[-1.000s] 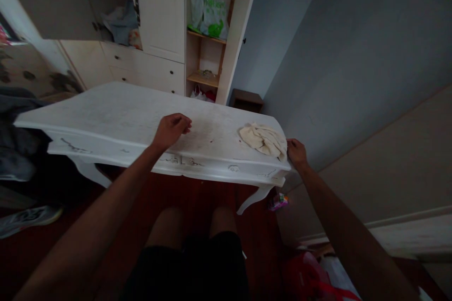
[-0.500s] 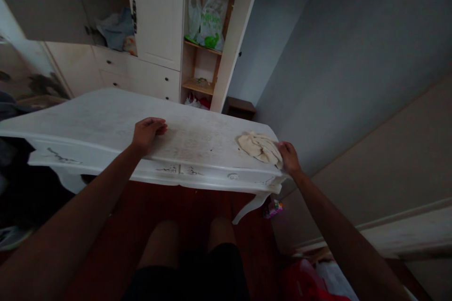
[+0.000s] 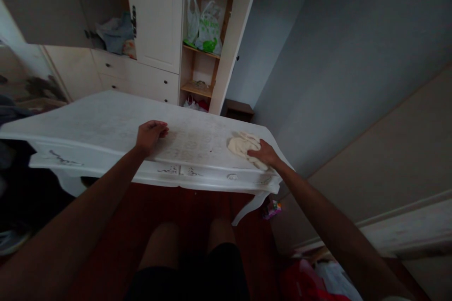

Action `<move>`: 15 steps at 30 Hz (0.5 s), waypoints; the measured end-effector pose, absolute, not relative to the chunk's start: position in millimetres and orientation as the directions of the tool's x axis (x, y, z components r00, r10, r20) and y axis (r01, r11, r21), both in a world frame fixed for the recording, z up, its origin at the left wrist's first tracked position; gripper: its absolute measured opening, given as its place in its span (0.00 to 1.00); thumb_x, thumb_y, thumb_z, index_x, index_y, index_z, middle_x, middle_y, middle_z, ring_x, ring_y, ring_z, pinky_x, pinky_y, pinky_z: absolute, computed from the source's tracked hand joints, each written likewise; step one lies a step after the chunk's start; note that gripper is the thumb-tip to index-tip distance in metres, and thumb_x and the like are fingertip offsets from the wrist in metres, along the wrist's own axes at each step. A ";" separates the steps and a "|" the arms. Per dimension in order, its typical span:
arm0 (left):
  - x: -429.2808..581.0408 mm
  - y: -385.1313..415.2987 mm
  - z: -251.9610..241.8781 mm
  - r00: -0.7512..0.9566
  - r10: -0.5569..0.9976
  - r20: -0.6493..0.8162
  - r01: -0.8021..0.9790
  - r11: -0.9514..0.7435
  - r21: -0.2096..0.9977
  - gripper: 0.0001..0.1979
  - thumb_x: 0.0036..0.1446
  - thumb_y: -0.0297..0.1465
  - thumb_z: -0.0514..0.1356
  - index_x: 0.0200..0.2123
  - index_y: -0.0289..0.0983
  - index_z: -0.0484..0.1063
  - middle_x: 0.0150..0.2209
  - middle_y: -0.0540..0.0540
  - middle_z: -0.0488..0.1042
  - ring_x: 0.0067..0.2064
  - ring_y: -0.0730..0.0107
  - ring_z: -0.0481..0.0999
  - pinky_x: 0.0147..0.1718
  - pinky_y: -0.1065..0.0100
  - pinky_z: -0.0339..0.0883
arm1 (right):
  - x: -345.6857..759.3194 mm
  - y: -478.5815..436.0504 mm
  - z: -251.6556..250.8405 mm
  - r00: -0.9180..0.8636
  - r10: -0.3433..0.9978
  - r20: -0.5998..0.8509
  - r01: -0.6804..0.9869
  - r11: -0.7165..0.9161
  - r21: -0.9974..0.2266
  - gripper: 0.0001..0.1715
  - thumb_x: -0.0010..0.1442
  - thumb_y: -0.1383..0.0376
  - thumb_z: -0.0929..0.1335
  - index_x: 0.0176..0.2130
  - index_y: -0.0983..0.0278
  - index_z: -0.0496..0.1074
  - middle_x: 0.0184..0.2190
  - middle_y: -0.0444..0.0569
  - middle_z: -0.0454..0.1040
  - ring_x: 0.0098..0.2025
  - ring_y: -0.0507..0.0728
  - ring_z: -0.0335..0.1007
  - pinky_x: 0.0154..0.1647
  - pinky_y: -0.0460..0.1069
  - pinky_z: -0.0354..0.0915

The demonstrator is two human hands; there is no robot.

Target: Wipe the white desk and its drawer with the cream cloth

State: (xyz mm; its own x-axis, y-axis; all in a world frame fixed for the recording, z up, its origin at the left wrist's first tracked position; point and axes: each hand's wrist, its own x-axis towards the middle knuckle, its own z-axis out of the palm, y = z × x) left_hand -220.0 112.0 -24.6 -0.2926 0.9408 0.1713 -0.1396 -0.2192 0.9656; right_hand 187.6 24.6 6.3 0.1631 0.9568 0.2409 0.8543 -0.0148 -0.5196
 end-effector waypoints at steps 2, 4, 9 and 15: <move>-219.3 110.6 -23.9 -0.292 0.941 0.172 -0.131 -0.217 0.967 0.05 0.43 0.30 0.64 0.26 0.35 0.74 0.24 0.49 0.75 0.24 0.73 0.73 0.27 0.71 0.68 | 167.7 4.7 1.0 0.087 0.932 0.352 0.892 0.084 -0.444 0.28 0.48 0.58 0.73 0.48 0.64 0.73 0.42 0.54 0.79 0.40 0.62 0.75 0.44 0.56 0.70; -218.8 109.1 -23.3 -0.291 0.941 0.171 -0.128 -0.216 0.968 0.05 0.43 0.30 0.64 0.26 0.35 0.74 0.23 0.49 0.75 0.24 0.74 0.73 0.26 0.72 0.67 | 145.1 -21.1 -8.3 -0.012 0.869 0.495 0.886 0.239 -0.398 0.35 0.50 0.60 0.71 0.57 0.62 0.68 0.50 0.55 0.76 0.47 0.64 0.73 0.49 0.58 0.69; -218.8 107.2 -23.3 -0.279 0.941 0.191 -0.092 -0.224 0.970 0.05 0.43 0.30 0.63 0.27 0.34 0.75 0.22 0.50 0.75 0.24 0.75 0.73 0.25 0.73 0.66 | 91.9 -87.7 -51.0 -0.301 0.753 0.586 0.843 0.497 -0.206 0.50 0.53 0.63 0.71 0.70 0.59 0.50 0.56 0.57 0.70 0.55 0.67 0.68 0.54 0.61 0.68; -218.7 108.0 -25.7 -0.274 0.941 0.201 -0.074 -0.229 0.971 0.05 0.44 0.29 0.62 0.27 0.34 0.74 0.22 0.50 0.74 0.23 0.75 0.72 0.24 0.73 0.65 | 67.8 -91.9 -106.0 -0.458 0.693 0.557 0.815 0.577 -0.047 0.45 0.54 0.65 0.72 0.67 0.64 0.57 0.56 0.62 0.69 0.56 0.71 0.64 0.56 0.65 0.65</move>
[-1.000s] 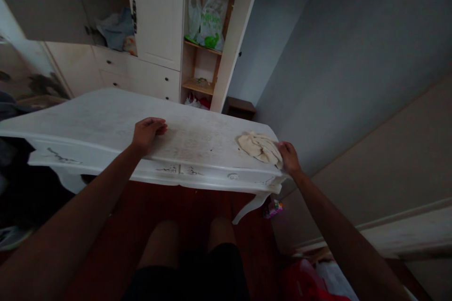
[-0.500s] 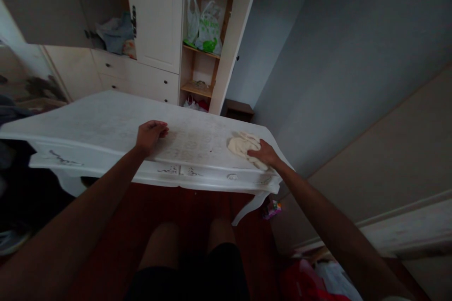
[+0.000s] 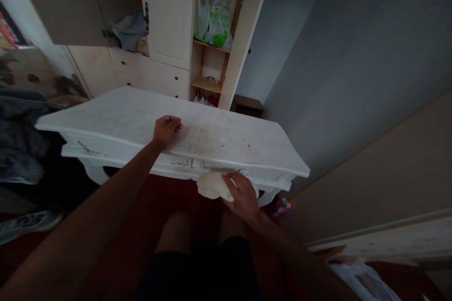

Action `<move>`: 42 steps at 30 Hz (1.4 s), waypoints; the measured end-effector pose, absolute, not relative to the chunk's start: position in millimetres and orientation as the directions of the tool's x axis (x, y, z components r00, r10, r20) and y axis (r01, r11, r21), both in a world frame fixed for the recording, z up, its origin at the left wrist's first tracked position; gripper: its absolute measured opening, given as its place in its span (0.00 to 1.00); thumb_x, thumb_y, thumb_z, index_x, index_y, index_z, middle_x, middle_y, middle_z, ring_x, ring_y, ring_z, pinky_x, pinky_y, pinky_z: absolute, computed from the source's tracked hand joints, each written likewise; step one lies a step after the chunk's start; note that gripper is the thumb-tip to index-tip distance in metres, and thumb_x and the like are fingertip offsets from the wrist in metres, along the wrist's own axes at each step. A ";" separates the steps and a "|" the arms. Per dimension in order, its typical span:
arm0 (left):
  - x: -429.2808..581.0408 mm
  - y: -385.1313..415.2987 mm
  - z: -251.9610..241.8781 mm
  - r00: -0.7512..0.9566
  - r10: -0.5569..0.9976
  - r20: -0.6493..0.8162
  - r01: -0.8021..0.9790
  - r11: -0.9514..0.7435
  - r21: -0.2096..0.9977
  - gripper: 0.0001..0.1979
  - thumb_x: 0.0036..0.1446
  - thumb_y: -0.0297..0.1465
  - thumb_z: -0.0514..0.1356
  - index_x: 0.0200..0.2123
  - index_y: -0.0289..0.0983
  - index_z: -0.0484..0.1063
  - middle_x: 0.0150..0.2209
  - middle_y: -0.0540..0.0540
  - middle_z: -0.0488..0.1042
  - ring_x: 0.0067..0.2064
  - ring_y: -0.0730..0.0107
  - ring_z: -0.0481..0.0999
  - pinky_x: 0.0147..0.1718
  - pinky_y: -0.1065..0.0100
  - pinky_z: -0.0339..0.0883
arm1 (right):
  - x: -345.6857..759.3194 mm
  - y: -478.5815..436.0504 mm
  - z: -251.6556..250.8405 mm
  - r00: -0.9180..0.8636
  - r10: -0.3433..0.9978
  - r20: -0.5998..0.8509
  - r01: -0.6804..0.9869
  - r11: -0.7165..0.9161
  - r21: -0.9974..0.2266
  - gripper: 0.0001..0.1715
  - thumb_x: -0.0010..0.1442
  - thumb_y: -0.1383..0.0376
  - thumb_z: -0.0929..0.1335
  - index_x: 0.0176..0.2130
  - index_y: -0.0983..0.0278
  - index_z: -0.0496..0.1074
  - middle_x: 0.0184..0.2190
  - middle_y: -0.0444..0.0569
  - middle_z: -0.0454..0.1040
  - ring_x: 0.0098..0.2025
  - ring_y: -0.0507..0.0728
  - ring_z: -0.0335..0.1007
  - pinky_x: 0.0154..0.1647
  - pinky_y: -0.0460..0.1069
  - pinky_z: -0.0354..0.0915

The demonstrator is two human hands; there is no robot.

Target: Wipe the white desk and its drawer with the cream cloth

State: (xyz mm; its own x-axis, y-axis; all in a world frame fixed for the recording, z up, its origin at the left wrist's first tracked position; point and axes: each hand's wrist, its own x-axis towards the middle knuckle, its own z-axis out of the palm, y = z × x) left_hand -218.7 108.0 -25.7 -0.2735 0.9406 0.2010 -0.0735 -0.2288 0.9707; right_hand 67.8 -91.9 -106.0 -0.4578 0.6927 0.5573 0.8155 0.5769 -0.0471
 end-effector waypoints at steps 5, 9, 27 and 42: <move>-219.0 111.2 -28.1 -0.284 0.932 0.224 -0.047 -0.247 0.968 0.04 0.44 0.29 0.62 0.27 0.34 0.74 0.22 0.50 0.74 0.23 0.75 0.71 0.24 0.73 0.65 | 52.1 -49.8 -131.7 -0.473 0.629 0.616 0.793 0.609 -0.013 0.44 0.53 0.75 0.67 0.67 0.63 0.57 0.60 0.62 0.66 0.61 0.70 0.59 0.61 0.66 0.59; -218.9 113.5 -29.3 -0.293 0.931 0.217 -0.046 -0.241 0.970 0.04 0.45 0.28 0.61 0.27 0.35 0.74 0.22 0.50 0.73 0.23 0.76 0.71 0.24 0.73 0.64 | 20.5 -29.9 -146.7 -0.488 0.609 0.625 0.769 0.639 -0.021 0.46 0.52 0.79 0.64 0.67 0.60 0.58 0.61 0.58 0.66 0.63 0.67 0.58 0.62 0.65 0.58; -214.8 105.5 -21.1 -0.321 0.929 0.185 -0.047 -0.210 0.977 0.01 0.45 0.28 0.61 0.25 0.37 0.72 0.21 0.50 0.73 0.23 0.74 0.71 0.23 0.72 0.64 | 65.6 -37.4 -171.0 -0.389 0.603 0.696 0.805 0.590 -0.061 0.39 0.54 0.78 0.62 0.63 0.58 0.62 0.61 0.56 0.66 0.65 0.67 0.57 0.62 0.71 0.57; -214.3 104.5 -22.0 -0.324 0.922 0.212 -0.047 -0.239 0.970 0.01 0.46 0.26 0.61 0.26 0.36 0.73 0.22 0.51 0.73 0.23 0.74 0.71 0.25 0.71 0.64 | 136.9 -72.6 -161.5 -0.630 0.584 0.512 0.678 0.735 -0.004 0.39 0.53 0.75 0.63 0.64 0.63 0.61 0.63 0.59 0.65 0.68 0.65 0.52 0.64 0.67 0.57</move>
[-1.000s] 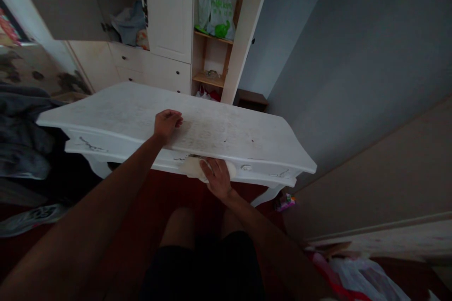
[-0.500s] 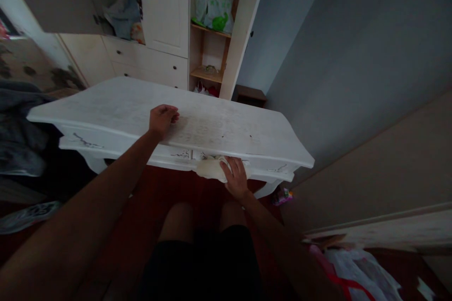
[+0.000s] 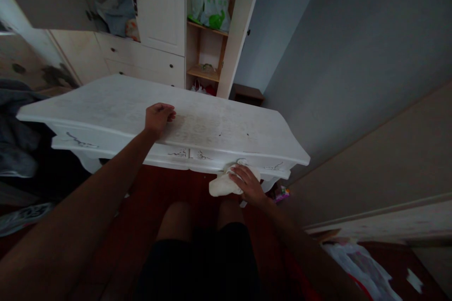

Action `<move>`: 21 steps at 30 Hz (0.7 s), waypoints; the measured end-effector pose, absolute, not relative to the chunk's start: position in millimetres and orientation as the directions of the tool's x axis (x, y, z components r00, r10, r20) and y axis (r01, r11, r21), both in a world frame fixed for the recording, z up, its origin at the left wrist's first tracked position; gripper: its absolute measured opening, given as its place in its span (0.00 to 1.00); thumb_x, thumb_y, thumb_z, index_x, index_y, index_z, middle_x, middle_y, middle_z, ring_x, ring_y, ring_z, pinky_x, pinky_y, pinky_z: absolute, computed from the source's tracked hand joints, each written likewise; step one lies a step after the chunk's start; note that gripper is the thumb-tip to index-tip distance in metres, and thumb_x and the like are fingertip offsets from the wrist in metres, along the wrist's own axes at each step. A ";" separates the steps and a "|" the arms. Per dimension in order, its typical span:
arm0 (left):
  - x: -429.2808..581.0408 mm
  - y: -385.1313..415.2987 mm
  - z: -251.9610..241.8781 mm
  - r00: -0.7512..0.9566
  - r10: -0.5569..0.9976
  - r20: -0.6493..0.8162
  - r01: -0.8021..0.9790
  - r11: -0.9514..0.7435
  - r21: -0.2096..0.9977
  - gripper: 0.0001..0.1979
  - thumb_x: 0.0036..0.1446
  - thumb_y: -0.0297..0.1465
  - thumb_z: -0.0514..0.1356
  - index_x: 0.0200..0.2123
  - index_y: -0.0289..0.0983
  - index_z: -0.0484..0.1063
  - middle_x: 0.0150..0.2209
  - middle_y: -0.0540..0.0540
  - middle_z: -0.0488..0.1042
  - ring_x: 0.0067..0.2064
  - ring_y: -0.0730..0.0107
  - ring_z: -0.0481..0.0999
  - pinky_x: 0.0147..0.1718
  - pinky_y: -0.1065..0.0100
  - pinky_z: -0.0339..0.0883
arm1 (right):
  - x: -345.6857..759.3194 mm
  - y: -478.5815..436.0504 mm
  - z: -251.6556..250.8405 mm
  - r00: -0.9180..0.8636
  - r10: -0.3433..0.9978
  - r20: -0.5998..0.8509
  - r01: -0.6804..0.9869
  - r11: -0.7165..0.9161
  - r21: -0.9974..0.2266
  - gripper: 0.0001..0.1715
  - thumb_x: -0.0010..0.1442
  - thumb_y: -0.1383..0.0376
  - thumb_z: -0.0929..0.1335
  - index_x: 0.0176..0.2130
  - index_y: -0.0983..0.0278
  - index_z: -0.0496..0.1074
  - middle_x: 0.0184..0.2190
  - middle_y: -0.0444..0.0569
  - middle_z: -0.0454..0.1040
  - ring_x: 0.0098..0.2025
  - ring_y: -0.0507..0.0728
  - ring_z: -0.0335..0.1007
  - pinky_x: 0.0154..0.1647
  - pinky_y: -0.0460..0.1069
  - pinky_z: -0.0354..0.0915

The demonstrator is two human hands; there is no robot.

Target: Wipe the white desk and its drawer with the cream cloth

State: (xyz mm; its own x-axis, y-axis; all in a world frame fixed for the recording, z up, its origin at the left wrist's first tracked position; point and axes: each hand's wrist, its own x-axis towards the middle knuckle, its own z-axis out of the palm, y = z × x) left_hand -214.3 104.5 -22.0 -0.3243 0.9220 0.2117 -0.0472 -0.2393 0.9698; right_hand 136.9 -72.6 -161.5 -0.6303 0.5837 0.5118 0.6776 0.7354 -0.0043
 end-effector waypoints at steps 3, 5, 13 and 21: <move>-214.7 104.9 -22.1 -0.313 0.926 0.210 -0.033 -0.231 0.972 0.01 0.46 0.27 0.61 0.26 0.37 0.73 0.22 0.50 0.73 0.24 0.73 0.71 0.26 0.70 0.65 | 163.3 -81.4 -159.4 -0.541 0.649 0.535 0.765 0.644 -0.006 0.43 0.51 0.77 0.62 0.65 0.61 0.59 0.62 0.58 0.64 0.67 0.67 0.54 0.63 0.68 0.58; -214.9 105.8 -22.3 -0.312 0.929 0.201 -0.023 -0.219 0.976 0.01 0.46 0.27 0.61 0.26 0.37 0.73 0.23 0.50 0.73 0.24 0.73 0.71 0.26 0.70 0.66 | 179.0 -86.0 -154.6 -0.428 0.686 0.588 0.834 0.551 -0.036 0.42 0.52 0.76 0.63 0.65 0.61 0.58 0.61 0.58 0.64 0.64 0.68 0.56 0.61 0.68 0.59; -213.2 107.3 -21.0 -0.331 0.927 0.176 0.003 -0.185 0.983 0.01 0.47 0.27 0.62 0.25 0.37 0.72 0.22 0.50 0.73 0.24 0.72 0.71 0.27 0.69 0.67 | 171.8 -91.9 -139.1 0.163 0.662 0.732 0.927 0.152 -0.343 0.32 0.60 0.61 0.66 0.62 0.61 0.60 0.52 0.57 0.68 0.54 0.66 0.62 0.55 0.64 0.63; -210.7 103.6 -18.4 -0.331 0.925 0.187 0.016 -0.192 0.981 0.02 0.47 0.25 0.60 0.26 0.35 0.73 0.21 0.51 0.73 0.23 0.75 0.71 0.26 0.72 0.65 | 117.7 -87.4 -130.6 0.008 0.692 0.722 0.978 0.145 -0.150 0.35 0.57 0.66 0.68 0.63 0.59 0.61 0.53 0.59 0.66 0.52 0.67 0.60 0.51 0.62 0.59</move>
State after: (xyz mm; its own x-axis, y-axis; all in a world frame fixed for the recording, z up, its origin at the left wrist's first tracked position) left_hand -210.7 103.6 -18.4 -0.3309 0.9250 0.1867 0.0163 -0.1923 0.9812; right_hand 117.7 -87.4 -130.6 0.0077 0.6920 0.7218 0.9780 0.1455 -0.1498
